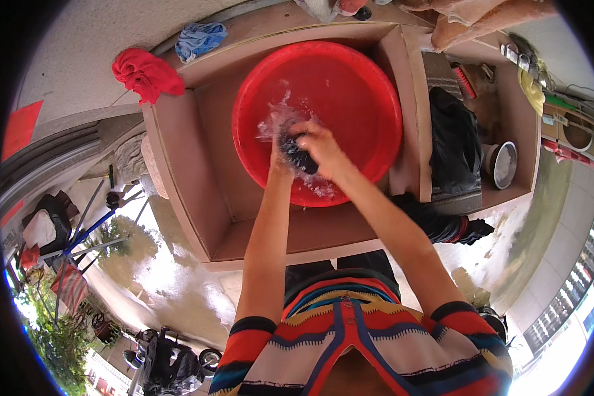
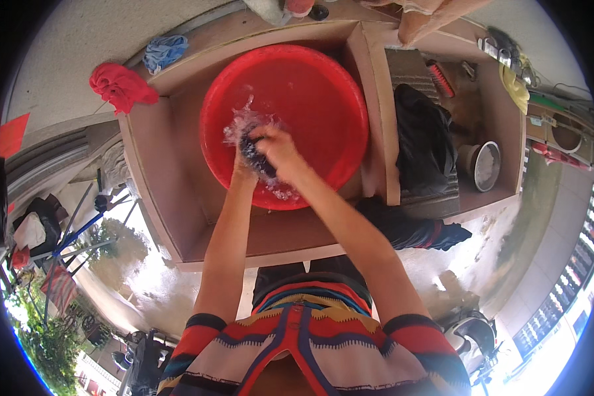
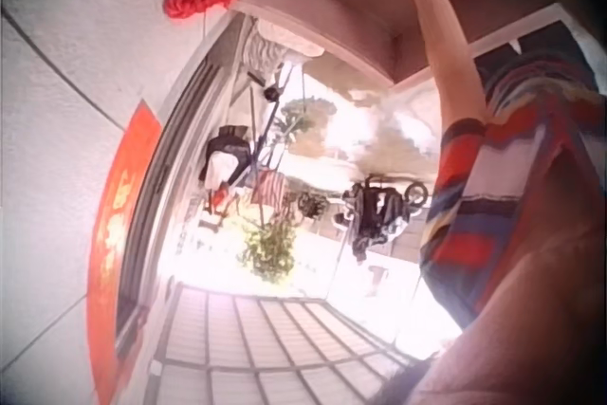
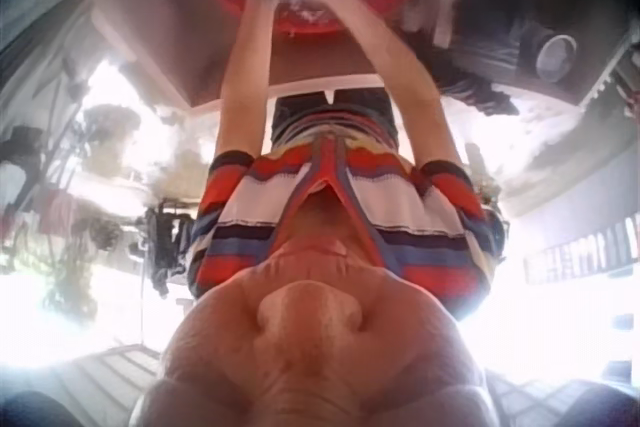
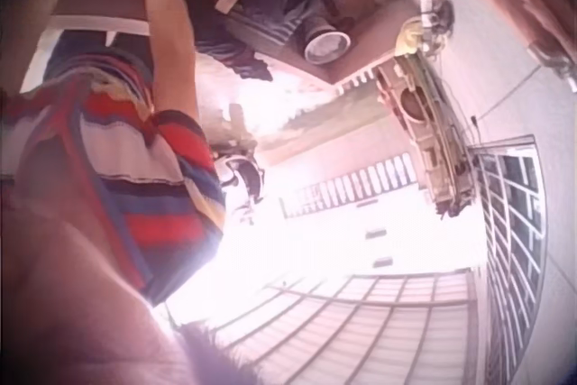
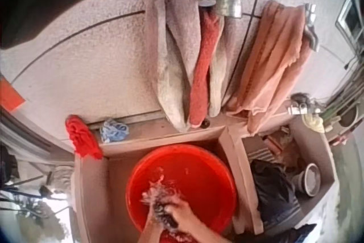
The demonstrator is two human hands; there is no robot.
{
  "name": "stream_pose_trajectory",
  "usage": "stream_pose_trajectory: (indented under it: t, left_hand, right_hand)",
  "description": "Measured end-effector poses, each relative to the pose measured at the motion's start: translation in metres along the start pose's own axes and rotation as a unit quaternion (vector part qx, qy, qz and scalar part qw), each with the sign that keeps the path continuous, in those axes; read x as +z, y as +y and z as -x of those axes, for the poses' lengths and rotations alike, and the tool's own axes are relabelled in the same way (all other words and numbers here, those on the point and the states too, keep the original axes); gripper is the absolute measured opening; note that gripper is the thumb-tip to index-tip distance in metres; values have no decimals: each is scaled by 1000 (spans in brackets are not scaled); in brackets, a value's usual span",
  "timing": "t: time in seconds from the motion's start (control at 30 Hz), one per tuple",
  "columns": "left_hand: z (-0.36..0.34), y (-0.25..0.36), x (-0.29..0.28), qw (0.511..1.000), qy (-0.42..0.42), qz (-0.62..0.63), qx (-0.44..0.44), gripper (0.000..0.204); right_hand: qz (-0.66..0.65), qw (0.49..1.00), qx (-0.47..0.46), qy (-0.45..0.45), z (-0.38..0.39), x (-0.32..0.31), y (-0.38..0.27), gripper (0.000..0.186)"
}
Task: The person washes a striped towel and a black garment by hand in a red basin filled with soapy water. They scrub and rinse the items, then wring them out. The person hangs the towel on a drying rack using a hanger and later hangs the black garment on the same rack.
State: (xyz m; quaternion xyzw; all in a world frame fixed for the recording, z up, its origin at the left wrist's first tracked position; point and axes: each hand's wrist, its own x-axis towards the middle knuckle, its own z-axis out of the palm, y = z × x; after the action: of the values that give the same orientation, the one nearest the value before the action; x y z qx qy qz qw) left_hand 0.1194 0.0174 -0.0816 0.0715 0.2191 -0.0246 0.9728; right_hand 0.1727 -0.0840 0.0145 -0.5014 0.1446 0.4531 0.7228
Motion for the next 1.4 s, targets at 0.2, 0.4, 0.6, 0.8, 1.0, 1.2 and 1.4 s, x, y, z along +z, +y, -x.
stream_pose_trajectory:
  t: [0.2,0.4,0.6,0.8,1.0,1.2,1.4]
  left_hand:
    - [31,0,79,1000,-13,-7,-12,36]
    - [16,-32,65,970,239,-47,-13,35]
    - [33,-17,-3,837,290,-431,170,31]
    - [32,-7,15,189,196,-962,17,12]
    - [2,-23,32,897,292,-305,128,36]
    - [12,-2,82,995,75,-64,-5,39]
    - [11,-22,32,935,42,-336,105,26]
  right_hand:
    - [446,825,-344,48,69,61,14,21]
    - [613,699,-312,197,-49,-24,-15,24]
    - [769,558,-261,172,-15,-43,-6,56]
    - [860,445,-249,-29,-50,-97,36,66]
    - [483,851,-92,186,-39,-39,8,74]
    - [441,840,-316,-6,51,22,1,60]
    - [559,745,-357,71,24,32,-10,30]
